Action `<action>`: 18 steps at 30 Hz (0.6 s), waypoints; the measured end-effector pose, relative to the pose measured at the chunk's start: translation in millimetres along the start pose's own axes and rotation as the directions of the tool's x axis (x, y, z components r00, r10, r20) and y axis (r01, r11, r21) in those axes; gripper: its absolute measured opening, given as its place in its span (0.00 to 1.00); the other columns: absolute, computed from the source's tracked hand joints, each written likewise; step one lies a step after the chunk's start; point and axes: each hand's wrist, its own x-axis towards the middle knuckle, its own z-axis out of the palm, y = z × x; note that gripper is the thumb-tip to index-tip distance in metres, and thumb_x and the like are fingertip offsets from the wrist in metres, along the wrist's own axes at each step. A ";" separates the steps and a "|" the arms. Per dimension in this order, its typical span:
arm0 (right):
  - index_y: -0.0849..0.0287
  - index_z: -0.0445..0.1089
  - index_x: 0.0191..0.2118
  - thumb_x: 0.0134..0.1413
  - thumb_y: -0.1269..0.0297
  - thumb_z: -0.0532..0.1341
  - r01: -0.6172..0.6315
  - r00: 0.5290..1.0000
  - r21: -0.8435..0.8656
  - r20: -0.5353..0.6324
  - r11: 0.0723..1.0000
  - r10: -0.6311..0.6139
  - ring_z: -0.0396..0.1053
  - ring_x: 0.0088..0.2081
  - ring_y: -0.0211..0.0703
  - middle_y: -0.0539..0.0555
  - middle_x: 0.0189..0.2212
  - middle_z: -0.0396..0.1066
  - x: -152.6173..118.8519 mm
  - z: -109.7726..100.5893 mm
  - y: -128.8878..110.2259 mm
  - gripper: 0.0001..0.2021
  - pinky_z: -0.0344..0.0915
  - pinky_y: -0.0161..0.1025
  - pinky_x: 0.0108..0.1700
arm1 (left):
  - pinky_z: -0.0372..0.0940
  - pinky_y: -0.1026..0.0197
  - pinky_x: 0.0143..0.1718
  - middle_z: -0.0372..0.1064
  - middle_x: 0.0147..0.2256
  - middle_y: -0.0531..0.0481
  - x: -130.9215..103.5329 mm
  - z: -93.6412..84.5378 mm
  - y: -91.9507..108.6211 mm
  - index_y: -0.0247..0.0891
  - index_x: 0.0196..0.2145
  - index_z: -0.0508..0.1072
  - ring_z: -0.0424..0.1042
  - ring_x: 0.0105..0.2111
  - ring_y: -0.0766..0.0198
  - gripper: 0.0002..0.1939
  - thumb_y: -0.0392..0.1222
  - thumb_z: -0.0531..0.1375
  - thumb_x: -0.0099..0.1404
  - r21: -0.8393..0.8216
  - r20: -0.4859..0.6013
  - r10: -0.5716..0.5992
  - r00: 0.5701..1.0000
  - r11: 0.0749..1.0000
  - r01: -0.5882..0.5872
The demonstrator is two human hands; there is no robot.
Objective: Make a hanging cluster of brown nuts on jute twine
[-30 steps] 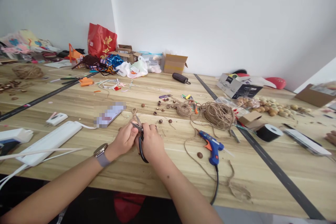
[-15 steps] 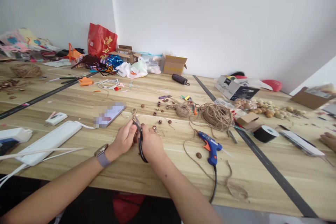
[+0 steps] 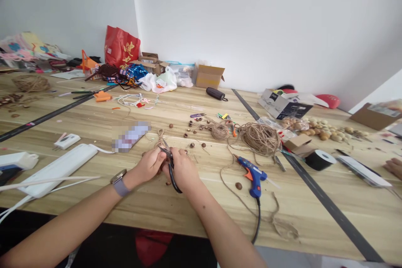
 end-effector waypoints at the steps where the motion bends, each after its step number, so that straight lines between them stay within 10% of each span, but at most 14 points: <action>1: 0.56 0.64 0.46 0.61 0.65 0.57 0.003 1.000 -0.001 -0.005 1.000 -0.003 0.68 0.32 0.42 0.54 0.37 0.69 0.4 0.2 0.3 0.08 0.57 0.34 0.34 | 0.65 0.53 0.34 0.70 0.28 0.44 -0.1 0.2 -0.1 0.42 0.30 0.62 0.70 0.30 0.55 0.25 0.58 0.37 0.73 -0.001 0.001 0.004 1.000 1.000 -0.004; 18: 0.57 0.68 0.42 0.62 0.68 0.55 0.014 0.999 0.029 -0.043 0.999 -0.012 0.68 0.31 0.42 0.53 0.30 0.72 2.1 0.4 -2.0 0.06 0.55 0.33 0.33 | 0.63 0.55 0.30 0.64 0.24 0.50 3.5 -5.3 13.7 0.43 0.28 0.59 0.67 0.26 0.58 0.23 0.57 0.38 0.73 -0.163 -0.063 -0.078 0.995 0.984 0.067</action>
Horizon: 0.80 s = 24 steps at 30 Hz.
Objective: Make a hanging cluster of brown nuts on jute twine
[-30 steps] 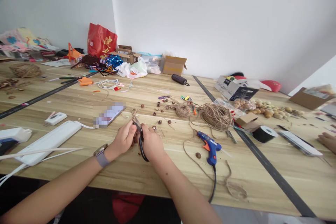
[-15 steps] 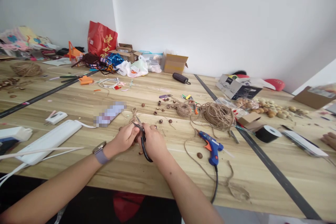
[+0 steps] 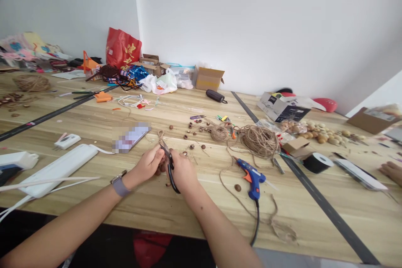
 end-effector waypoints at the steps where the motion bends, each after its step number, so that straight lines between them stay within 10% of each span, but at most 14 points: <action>1: 0.57 0.68 0.42 0.63 0.67 0.55 -0.017 1.000 -0.013 -0.011 1.000 0.016 0.68 0.31 0.42 0.53 0.30 0.72 -0.1 0.1 -0.5 0.06 0.54 0.33 0.32 | 0.63 0.55 0.30 0.65 0.24 0.50 0.2 0.8 0.2 0.43 0.29 0.60 0.67 0.27 0.58 0.23 0.58 0.39 0.73 0.000 -0.014 -0.012 1.000 1.000 0.012; 24: 0.58 0.67 0.47 0.63 0.64 0.56 -0.071 0.995 -0.091 0.061 0.993 0.077 0.71 0.34 0.45 0.57 0.37 0.73 -3.6 -8.7 -10.9 0.09 0.57 0.35 0.34 | 0.65 0.53 0.33 0.69 0.27 0.45 -3.8 1.1 -11.8 0.43 0.29 0.61 0.69 0.29 0.55 0.25 0.58 0.37 0.73 0.177 0.049 0.068 0.996 0.981 -0.076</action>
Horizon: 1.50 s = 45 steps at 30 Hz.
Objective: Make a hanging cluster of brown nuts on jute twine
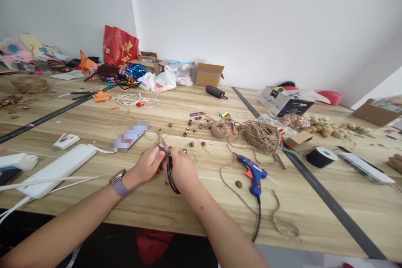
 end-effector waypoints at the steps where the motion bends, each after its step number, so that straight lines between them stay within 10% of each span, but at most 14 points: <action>1: 0.58 0.67 0.47 0.64 0.64 0.55 -0.003 1.000 0.001 -0.001 1.000 0.003 0.71 0.34 0.45 0.57 0.36 0.74 0.2 -0.6 -0.4 0.09 0.57 0.35 0.34 | 0.64 0.54 0.32 0.68 0.26 0.46 0.0 -0.2 0.3 0.43 0.28 0.60 0.68 0.28 0.56 0.24 0.57 0.37 0.73 -0.002 0.002 0.004 1.000 1.000 -0.004; 45: 0.61 0.68 0.52 0.66 0.63 0.52 0.007 0.999 0.003 0.032 1.000 -0.007 0.75 0.35 0.47 0.61 0.37 0.78 1.4 5.2 2.3 0.14 0.57 0.36 0.35 | 0.60 0.55 0.30 0.64 0.24 0.49 5.0 -6.3 3.7 0.44 0.26 0.55 0.64 0.26 0.58 0.23 0.57 0.36 0.73 0.004 0.149 -0.003 0.989 1.000 0.002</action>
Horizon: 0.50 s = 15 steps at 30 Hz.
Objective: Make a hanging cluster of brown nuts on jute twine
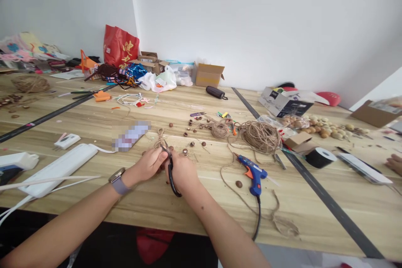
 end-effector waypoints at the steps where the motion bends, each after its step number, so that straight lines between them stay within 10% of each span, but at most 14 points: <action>1: 0.61 0.68 0.51 0.67 0.63 0.52 -0.003 1.000 0.002 0.000 1.000 0.003 0.75 0.35 0.47 0.61 0.37 0.78 -0.1 -0.2 -0.4 0.14 0.57 0.36 0.35 | 0.60 0.55 0.30 0.64 0.24 0.49 -0.1 -0.1 0.1 0.44 0.26 0.55 0.64 0.26 0.58 0.23 0.57 0.36 0.73 -0.020 -0.002 -0.003 1.000 1.000 0.003; 15: 0.61 0.69 0.47 0.68 0.64 0.51 -0.020 0.999 -0.082 0.033 0.996 0.023 0.76 0.36 0.46 0.61 0.37 0.78 1.3 -6.5 -1.2 0.12 0.58 0.36 0.34 | 0.59 0.57 0.28 0.57 0.21 0.53 -0.3 1.3 2.4 0.43 0.23 0.55 0.60 0.23 0.62 0.24 0.56 0.38 0.73 -0.347 0.009 -0.065 0.998 0.936 0.064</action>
